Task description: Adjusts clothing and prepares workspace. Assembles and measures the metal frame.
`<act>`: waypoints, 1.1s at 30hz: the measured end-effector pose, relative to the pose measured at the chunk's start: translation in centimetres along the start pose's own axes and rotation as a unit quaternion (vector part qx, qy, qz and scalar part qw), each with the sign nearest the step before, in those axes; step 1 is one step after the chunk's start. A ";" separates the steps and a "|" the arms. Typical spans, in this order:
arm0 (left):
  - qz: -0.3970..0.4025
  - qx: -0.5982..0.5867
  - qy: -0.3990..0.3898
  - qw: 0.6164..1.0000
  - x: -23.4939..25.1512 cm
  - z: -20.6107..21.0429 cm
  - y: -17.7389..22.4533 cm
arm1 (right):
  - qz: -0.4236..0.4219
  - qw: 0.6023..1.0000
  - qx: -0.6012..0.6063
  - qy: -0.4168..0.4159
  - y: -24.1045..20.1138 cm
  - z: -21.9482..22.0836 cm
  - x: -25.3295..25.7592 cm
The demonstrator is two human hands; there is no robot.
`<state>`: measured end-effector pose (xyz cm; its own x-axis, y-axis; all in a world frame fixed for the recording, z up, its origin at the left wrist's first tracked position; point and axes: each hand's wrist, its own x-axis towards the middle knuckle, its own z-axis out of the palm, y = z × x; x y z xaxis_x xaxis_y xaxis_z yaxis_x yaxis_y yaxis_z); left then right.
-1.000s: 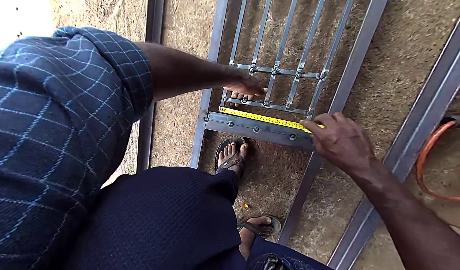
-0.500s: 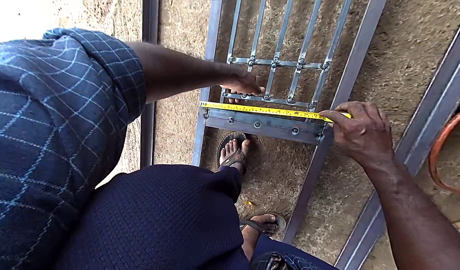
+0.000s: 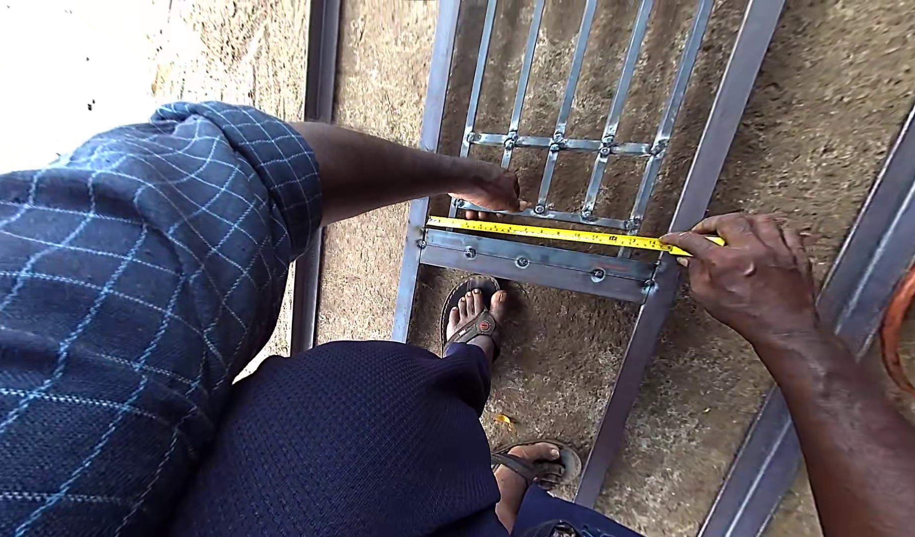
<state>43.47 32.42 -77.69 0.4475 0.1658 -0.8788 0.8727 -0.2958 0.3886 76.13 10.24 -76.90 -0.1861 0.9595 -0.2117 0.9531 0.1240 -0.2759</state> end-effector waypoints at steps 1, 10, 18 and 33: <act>0.008 0.000 0.003 1.000 -0.1 0.0 0.0 | 0.000 1.000 0.002 -0.001 -0.1 0.0 0.0; 0.064 0.042 0.035 0.996 0.1 0.5 -0.4 | 0.005 1.000 -0.005 -0.001 -0.4 0.3 -0.2; 0.067 0.083 0.073 0.992 0.3 0.8 -0.6 | 0.007 1.000 -0.002 0.004 -0.3 0.4 -0.2; 0.063 0.127 0.082 0.987 0.6 0.8 -1.5 | 0.017 1.000 -0.001 -0.003 -0.5 0.3 0.0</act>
<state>42.28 32.19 -79.03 0.5927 0.2561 -0.7636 0.7406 -0.5459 0.3917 75.61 10.13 -77.07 -0.1553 0.9614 -0.2272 0.9593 0.0918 -0.2671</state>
